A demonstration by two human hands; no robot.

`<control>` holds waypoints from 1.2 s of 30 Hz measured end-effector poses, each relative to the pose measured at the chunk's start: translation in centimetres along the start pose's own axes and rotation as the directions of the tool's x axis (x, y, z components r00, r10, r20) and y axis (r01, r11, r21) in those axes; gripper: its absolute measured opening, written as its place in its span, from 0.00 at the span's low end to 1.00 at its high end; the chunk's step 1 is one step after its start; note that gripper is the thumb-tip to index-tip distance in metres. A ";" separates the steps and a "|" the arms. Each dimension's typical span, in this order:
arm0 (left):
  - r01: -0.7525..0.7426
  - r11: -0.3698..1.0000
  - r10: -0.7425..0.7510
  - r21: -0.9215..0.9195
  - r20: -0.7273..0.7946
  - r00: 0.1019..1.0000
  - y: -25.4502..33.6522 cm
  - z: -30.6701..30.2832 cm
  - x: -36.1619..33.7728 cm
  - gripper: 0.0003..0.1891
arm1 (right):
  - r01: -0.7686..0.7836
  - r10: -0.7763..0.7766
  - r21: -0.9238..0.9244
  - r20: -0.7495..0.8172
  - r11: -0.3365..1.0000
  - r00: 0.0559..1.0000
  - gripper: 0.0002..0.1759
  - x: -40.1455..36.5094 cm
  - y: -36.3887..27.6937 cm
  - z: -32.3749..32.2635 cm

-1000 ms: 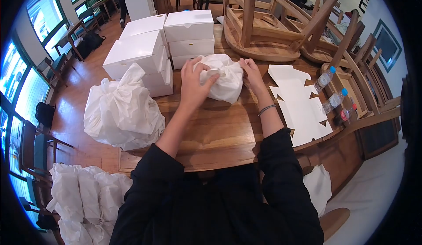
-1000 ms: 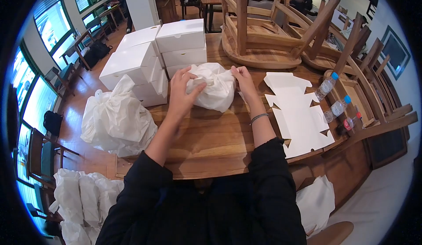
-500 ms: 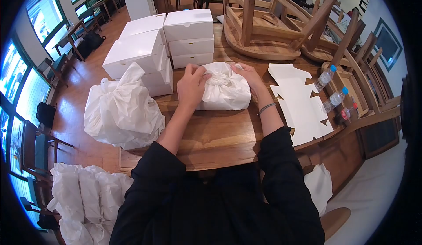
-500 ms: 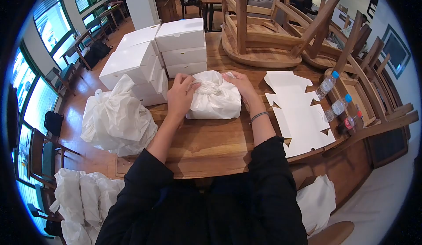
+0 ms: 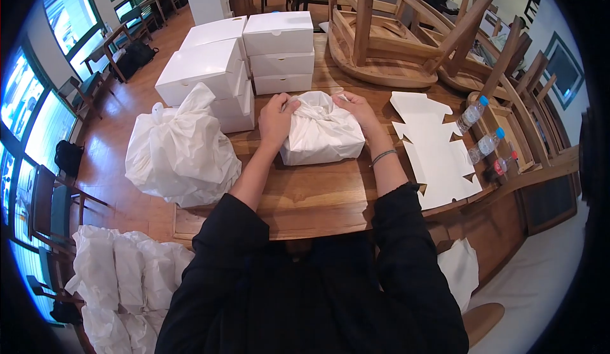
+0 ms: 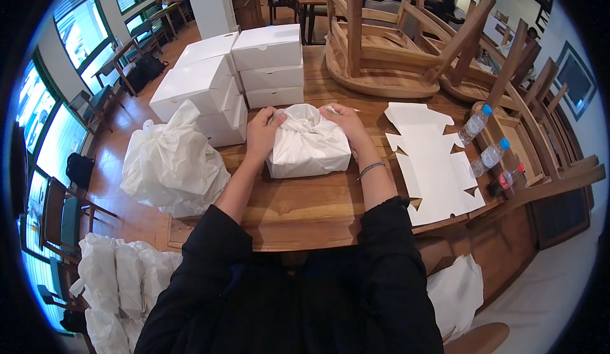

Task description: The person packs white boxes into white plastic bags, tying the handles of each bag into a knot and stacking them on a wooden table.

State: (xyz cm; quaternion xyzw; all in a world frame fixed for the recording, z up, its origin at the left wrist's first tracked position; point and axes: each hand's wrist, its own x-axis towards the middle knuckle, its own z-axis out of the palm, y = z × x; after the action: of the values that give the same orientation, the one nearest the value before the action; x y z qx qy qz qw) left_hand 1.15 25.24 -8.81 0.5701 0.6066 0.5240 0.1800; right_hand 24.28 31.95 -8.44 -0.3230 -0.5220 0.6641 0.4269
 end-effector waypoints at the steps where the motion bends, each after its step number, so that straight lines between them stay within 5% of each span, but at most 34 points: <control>1: 0.048 0.999 -0.048 0.005 0.006 0.999 0.4 -0.2 -0.1 0.12 | -0.002 0.002 -0.001 -0.010 1.000 1.000 0.11 -0.1 0.0 0.1; 6: 0.087 0.996 -0.087 -0.006 0.025 0.996 1.0 -1.0 -1.0 0.13 | -0.012 0.011 -0.007 -0.060 1.000 0.998 0.10 -1.3 0.0 0.8; 12: -0.030 0.999 0.031 0.010 -0.043 0.999 2.6 -2.7 -4.4 0.17 | 0.046 -0.075 -0.096 -0.324 0.994 0.943 0.20 -5.2 -0.5 2.1; 15: -0.023 0.998 0.022 -0.063 -0.025 0.999 4.5 -3.9 -8.7 0.20 | 0.105 -0.081 0.080 -0.255 0.991 0.964 0.29 -9.0 -0.2 3.8; 17: 0.064 0.996 -0.062 -0.069 0.027 0.998 4.7 -3.9 -11.7 0.21 | 0.130 -0.128 -0.015 -0.312 0.991 0.941 0.35 -11.5 0.8 6.4; 21: -0.067 0.994 0.065 -0.087 -0.019 0.998 5.4 -5.9 -15.1 0.21 | 0.143 -0.130 0.014 -0.328 0.990 0.936 0.42 -15.5 -0.3 11.9; 25: -0.140 0.980 0.150 0.139 -0.064 0.987 8.2 -9.9 -16.4 0.20 | 0.354 -0.334 0.025 -0.276 0.935 0.901 0.38 -15.6 0.7 15.0; 29: -0.059 0.908 0.052 0.415 0.029 0.998 7.6 -11.7 -16.4 0.20 | 0.305 -0.283 0.071 -0.222 0.950 0.933 0.29 -14.9 1.0 16.7; 31: -0.051 0.848 0.011 0.527 0.079 0.997 5.6 -11.0 -16.2 0.19 | 0.327 -0.335 -0.076 -0.200 0.942 0.921 0.28 -13.0 5.1 15.5; 34: -0.209 0.779 0.264 0.591 -0.007 0.965 4.7 -9.6 -16.6 0.18 | 0.321 -0.342 -0.134 -0.197 0.938 0.919 0.28 -13.0 5.3 15.3; 36: -0.192 0.802 0.242 0.566 -0.013 0.970 4.5 -9.5 -16.5 0.17 | 0.307 -0.326 -0.122 -0.198 0.944 0.924 0.28 -13.2 5.2 15.2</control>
State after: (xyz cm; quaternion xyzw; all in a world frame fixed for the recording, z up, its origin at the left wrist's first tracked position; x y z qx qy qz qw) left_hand 0.38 5.68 -7.59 0.6407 0.6711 0.3638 -0.0821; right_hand 15.41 13.23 -9.98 -0.3230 -0.5466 0.5236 0.5680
